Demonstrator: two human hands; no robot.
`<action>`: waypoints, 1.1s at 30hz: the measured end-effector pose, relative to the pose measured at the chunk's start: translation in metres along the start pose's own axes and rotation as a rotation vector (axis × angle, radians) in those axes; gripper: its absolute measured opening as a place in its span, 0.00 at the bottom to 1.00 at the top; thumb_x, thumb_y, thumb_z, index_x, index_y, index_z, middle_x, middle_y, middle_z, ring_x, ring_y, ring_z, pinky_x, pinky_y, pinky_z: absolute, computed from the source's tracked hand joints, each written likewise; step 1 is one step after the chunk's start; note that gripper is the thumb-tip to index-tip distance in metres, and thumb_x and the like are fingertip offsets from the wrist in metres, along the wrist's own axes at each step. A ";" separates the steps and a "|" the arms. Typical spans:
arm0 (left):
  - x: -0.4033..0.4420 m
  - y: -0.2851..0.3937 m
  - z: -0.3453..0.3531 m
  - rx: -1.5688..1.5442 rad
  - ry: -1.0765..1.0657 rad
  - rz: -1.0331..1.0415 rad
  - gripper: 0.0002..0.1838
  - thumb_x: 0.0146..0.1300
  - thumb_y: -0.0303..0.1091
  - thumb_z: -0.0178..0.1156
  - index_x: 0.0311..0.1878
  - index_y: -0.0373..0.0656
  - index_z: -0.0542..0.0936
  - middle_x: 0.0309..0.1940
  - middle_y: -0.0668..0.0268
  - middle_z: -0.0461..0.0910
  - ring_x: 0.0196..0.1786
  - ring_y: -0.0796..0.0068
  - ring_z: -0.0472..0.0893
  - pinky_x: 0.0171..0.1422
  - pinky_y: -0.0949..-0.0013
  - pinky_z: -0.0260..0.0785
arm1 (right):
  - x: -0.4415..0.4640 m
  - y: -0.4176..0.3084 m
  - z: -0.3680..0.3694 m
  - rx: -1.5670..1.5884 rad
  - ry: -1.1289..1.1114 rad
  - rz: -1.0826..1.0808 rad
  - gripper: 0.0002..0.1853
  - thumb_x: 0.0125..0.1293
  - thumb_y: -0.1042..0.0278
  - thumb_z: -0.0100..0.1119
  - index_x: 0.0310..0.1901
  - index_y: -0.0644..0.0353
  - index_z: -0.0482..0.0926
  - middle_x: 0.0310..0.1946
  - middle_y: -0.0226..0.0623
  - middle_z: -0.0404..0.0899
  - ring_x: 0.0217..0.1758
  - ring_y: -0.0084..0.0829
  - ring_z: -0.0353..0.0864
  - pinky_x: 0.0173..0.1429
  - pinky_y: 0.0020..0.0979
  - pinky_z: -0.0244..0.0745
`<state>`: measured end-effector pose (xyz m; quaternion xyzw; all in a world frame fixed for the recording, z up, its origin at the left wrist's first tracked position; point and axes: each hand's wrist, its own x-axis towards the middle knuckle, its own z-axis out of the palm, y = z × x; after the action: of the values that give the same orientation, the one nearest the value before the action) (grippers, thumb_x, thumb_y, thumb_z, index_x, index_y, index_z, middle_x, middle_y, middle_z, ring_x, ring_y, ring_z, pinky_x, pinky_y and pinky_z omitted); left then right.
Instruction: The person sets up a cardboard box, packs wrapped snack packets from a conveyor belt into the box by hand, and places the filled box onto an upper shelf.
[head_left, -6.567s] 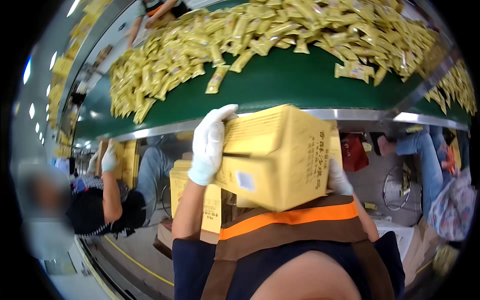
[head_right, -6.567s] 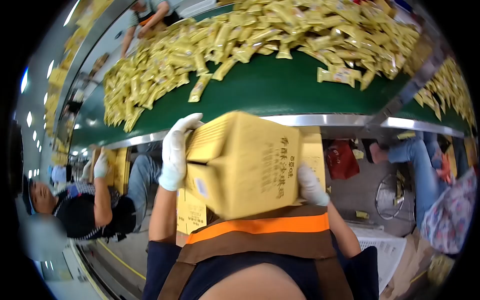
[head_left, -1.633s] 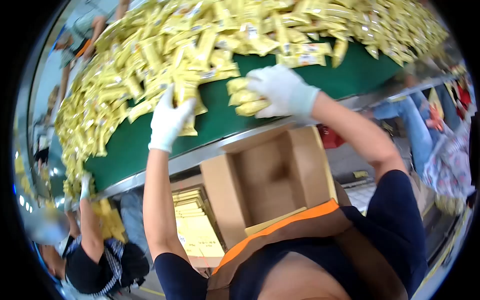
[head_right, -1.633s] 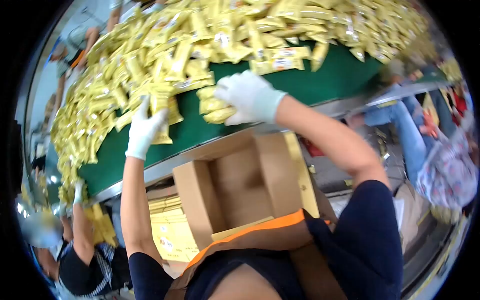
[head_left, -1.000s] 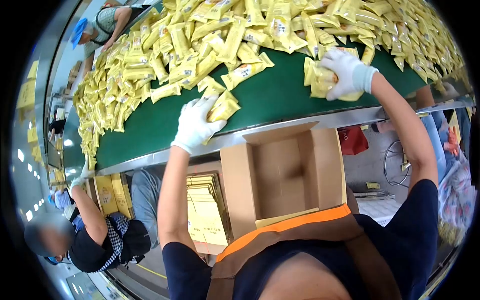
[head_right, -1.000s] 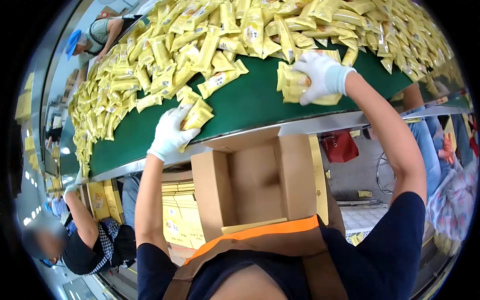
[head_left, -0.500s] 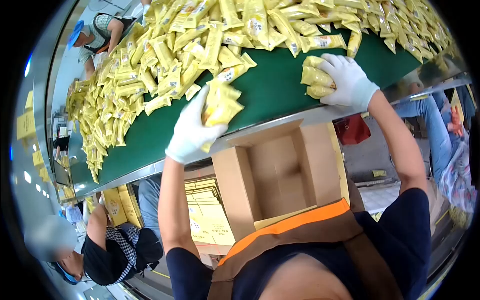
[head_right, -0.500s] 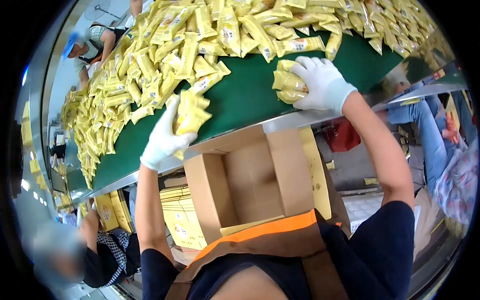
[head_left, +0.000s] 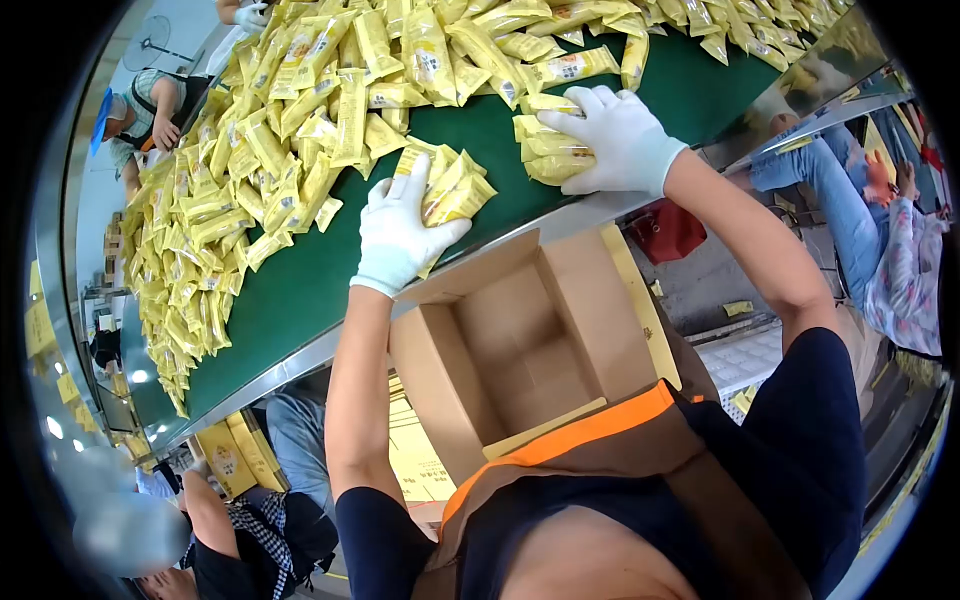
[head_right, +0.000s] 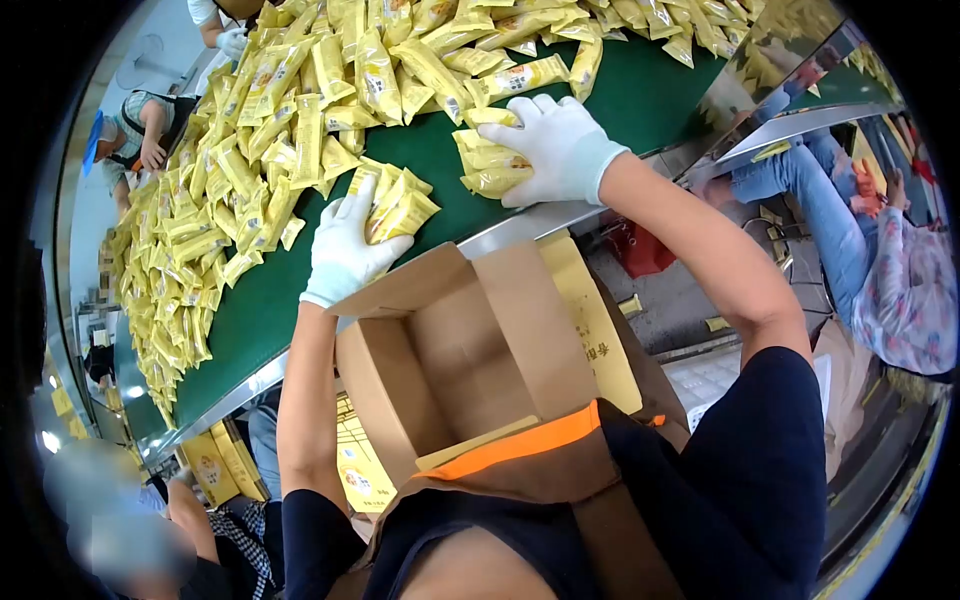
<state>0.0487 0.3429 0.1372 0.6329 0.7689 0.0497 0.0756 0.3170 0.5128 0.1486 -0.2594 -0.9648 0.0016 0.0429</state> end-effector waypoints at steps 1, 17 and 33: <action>-0.001 0.000 0.000 -0.055 0.017 -0.033 0.57 0.43 0.62 0.71 0.76 0.45 0.62 0.64 0.54 0.73 0.66 0.45 0.69 0.71 0.55 0.63 | 0.002 -0.002 -0.004 -0.002 -0.052 0.015 0.45 0.49 0.35 0.67 0.70 0.42 0.69 0.61 0.49 0.70 0.62 0.50 0.71 0.64 0.43 0.70; 0.002 0.011 -0.015 0.291 -0.024 0.014 0.57 0.37 0.69 0.69 0.74 0.57 0.67 0.62 0.51 0.70 0.65 0.51 0.70 0.70 0.52 0.62 | 0.014 0.005 -0.022 0.039 -0.148 0.018 0.53 0.47 0.42 0.69 0.77 0.40 0.56 0.63 0.52 0.70 0.61 0.50 0.75 0.63 0.46 0.72; -0.020 -0.047 0.001 -0.579 0.190 -0.088 0.59 0.49 0.39 0.73 0.81 0.43 0.47 0.62 0.50 0.72 0.57 0.65 0.78 0.59 0.65 0.74 | -0.019 -0.035 -0.080 1.561 -0.402 -0.235 0.53 0.53 0.59 0.75 0.77 0.59 0.55 0.59 0.42 0.76 0.58 0.27 0.78 0.60 0.31 0.76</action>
<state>0.0073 0.3138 0.1293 0.5436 0.7530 0.3225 0.1829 0.3221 0.4715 0.2279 -0.0467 -0.6958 0.7157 0.0373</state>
